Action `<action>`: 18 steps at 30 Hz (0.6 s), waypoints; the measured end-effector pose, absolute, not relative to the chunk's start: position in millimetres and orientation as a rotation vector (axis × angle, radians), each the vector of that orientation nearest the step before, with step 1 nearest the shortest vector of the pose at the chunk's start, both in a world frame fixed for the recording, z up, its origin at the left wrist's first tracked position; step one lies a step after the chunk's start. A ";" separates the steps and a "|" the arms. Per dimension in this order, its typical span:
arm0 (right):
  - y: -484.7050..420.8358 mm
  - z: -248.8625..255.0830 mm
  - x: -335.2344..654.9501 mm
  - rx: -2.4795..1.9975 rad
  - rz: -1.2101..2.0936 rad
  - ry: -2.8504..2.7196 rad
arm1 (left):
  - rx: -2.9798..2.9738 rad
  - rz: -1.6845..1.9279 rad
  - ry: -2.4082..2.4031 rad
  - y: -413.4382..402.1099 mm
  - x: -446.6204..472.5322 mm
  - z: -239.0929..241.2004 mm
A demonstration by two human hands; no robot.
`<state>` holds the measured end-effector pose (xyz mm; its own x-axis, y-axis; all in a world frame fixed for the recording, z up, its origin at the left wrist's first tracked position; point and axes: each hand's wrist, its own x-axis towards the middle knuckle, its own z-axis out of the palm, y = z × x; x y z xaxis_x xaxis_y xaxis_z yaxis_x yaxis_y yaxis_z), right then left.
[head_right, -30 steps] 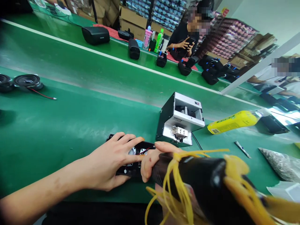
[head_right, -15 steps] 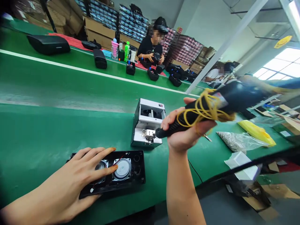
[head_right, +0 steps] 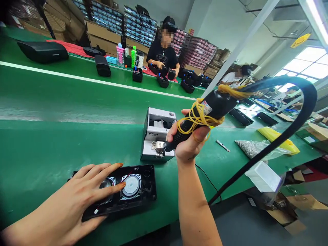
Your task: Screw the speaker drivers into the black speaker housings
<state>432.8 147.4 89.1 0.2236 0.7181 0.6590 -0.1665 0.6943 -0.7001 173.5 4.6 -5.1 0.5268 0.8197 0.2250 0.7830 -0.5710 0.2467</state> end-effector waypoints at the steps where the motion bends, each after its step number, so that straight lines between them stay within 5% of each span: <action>1: 147.7 89.0 432.7 -0.558 0.653 -1.199 | 2.653 0.478 1.389 4.8 173.3 -4.8; 18: 160.0 85.7 433.5 -0.533 0.735 -1.214 | 2.818 0.414 1.304 10.7 166.2 -5.9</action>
